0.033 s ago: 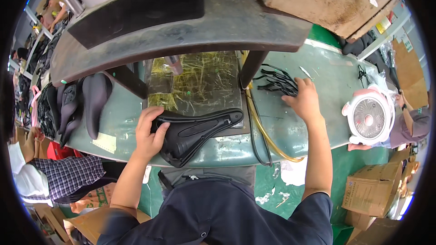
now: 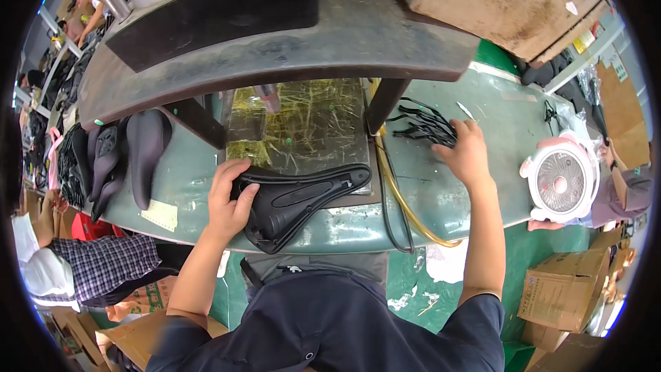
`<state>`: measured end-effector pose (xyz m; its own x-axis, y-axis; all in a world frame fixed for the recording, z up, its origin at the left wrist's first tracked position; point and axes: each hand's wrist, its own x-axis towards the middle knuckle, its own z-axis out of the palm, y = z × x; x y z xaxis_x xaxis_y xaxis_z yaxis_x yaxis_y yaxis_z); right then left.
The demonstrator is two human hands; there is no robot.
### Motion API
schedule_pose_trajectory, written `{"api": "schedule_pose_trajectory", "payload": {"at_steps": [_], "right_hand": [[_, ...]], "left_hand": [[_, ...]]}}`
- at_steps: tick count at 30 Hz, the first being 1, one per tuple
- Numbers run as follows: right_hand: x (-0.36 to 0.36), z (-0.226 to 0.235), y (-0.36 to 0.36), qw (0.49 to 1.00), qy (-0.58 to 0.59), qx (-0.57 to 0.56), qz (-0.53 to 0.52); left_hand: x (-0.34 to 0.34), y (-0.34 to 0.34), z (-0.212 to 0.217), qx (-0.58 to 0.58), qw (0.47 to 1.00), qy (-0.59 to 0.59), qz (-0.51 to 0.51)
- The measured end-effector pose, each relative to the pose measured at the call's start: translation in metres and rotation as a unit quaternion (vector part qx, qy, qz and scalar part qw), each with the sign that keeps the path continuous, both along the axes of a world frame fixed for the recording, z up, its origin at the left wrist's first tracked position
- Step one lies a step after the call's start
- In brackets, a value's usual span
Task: Assembling bicycle seats by threading a cable into the base and using a pneumatic press.
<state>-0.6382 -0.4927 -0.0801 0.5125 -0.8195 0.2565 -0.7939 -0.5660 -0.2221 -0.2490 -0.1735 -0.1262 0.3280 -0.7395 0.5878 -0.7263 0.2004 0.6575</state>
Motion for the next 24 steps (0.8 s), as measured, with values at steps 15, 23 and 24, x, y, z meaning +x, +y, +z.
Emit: {"api": "schedule_pose_trajectory", "payload": {"at_steps": [15,23,24], "right_hand": [[0.092,0.039,0.170,0.900,-0.212,0.246,0.291],[0.150,0.004,0.182,0.912,-0.199,0.090,0.346],[0.151,0.002,0.182,0.912,-0.197,0.091,0.349]], "left_hand": [[-0.013,-0.006,-0.014,-0.022,0.997,0.065,0.034],[-0.023,-0.002,-0.034,-0.067,0.974,0.209,0.058],[-0.023,-0.003,-0.034,-0.079,0.971,0.218,0.064]]}}
